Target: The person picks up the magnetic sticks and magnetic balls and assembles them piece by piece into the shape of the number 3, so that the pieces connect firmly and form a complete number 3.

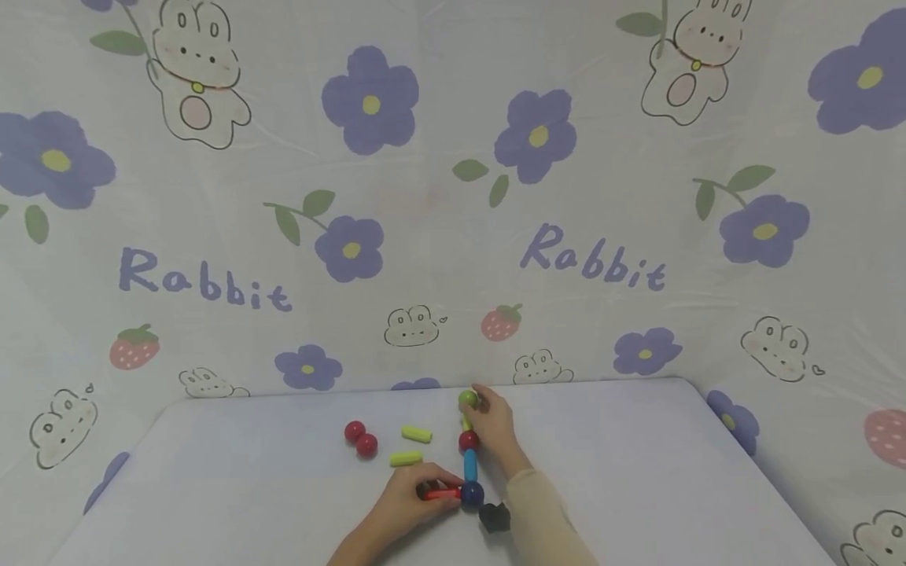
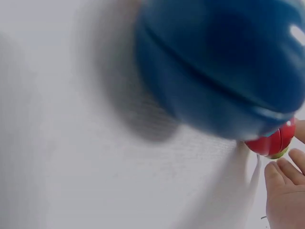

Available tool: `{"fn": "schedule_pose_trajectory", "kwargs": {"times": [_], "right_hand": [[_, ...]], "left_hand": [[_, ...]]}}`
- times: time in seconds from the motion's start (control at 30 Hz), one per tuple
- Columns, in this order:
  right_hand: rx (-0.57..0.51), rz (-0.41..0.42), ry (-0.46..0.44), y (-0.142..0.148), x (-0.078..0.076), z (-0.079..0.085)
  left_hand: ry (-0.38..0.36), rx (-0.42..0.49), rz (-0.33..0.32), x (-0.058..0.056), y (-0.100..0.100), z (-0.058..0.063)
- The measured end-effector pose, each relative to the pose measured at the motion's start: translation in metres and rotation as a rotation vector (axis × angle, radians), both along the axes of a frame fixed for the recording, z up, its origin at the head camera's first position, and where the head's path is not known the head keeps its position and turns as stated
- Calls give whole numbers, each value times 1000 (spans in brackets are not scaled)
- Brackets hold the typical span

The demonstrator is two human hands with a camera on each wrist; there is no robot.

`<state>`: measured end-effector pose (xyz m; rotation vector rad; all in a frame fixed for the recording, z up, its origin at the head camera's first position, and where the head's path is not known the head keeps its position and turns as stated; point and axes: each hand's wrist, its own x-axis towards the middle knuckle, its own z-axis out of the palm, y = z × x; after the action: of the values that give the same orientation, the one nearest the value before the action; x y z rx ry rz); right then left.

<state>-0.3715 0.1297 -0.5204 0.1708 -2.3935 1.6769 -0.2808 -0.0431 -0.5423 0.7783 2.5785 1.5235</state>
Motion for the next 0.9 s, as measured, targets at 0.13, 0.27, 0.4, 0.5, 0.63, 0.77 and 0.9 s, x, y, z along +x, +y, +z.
{"fn": "schedule_pose_trajectory", "kwargs": {"times": [0.13, 0.27, 0.4, 0.5, 0.63, 0.77, 0.9], "right_hand": [[-42, 7, 3, 2, 6, 0], [-87, 15, -23, 6, 15, 1], [-116, 29, -5, 10, 23, 0], [-120, 39, 4, 14, 28, -3], [-140, 71, 1, 18, 35, -8], [-184, 110, -6, 20, 42, -10], [-192, 131, -31, 19, 54, 3]], "left_hand": [[-11, 6, 5, 0, 0, -1], [13, 12, -2, 0, 0, -2], [22, 11, 1, -1, 0, -2], [10, 11, 4, 0, 0, -1], [5, 8, 9, 1, 0, 1], [2, 9, 11, 1, 0, 1], [-7, 13, 8, 1, 1, 3]]}}
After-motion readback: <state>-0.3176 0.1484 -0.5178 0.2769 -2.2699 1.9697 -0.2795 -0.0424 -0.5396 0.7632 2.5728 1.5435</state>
